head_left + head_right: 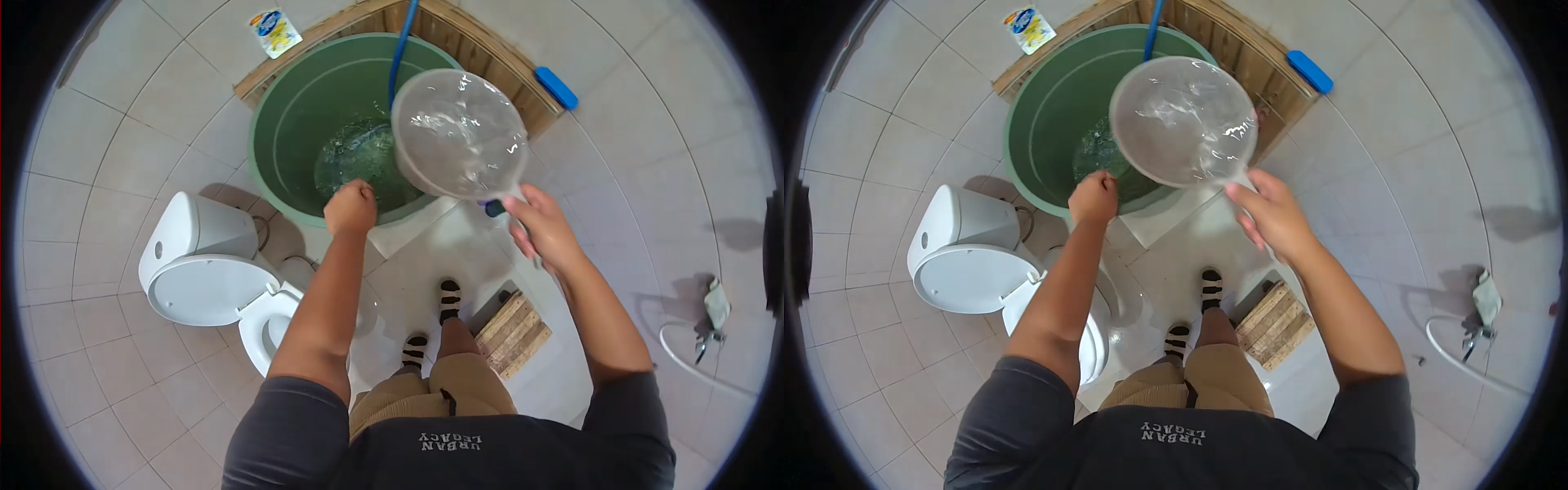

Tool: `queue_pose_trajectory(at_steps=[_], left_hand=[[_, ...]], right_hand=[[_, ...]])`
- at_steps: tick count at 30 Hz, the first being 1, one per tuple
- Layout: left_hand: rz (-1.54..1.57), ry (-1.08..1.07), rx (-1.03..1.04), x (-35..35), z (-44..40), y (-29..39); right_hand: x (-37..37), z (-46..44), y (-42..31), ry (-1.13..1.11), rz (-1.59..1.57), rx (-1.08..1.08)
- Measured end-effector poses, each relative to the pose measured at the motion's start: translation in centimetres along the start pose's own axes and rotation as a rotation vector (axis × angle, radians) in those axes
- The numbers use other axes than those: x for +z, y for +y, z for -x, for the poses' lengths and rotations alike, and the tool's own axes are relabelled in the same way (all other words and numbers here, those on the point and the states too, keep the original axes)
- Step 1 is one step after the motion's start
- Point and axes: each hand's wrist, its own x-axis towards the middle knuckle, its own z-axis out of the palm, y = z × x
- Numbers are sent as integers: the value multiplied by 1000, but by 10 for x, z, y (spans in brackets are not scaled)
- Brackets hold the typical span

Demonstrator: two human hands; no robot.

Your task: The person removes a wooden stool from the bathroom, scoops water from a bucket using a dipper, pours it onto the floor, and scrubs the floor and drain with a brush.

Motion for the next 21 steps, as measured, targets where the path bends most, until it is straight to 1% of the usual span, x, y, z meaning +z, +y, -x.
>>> queue_pose_trajectory(at_steps=[3, 4, 7, 9, 11, 13, 15, 16, 18, 20, 21], left_hand=[[90, 107, 99, 7, 2, -4], [212, 86, 128, 2, 7, -1], [447, 444, 614, 11, 17, -12], [469, 401, 775, 27, 51, -7], [462, 210, 810, 54, 95, 5], [655, -41, 751, 113, 127, 6], [646, -291, 712, 150, 152, 13], [669, -365, 687, 174, 157, 17], [708, -520, 603, 225, 174, 11], [872, -662, 284, 276, 188, -2], [948, -714, 116, 293, 189, -10]], right_hand=[[-21, 66, 29, 187, 24, 68], [-28, 82, 45, 233, 2, 105], [-51, 113, 110, 354, -150, 271], [-68, 120, 163, 390, -215, 338], [-81, 107, 209, 439, -263, 395], [-93, 88, 255, 504, -292, 446], [-105, 57, 302, 539, -311, 428], [-111, 38, 325, 562, -341, 432], [-122, 1, 364, 541, -228, 367], [-126, -34, 383, 548, -67, 345], [-127, -53, 400, 560, -78, 347]])
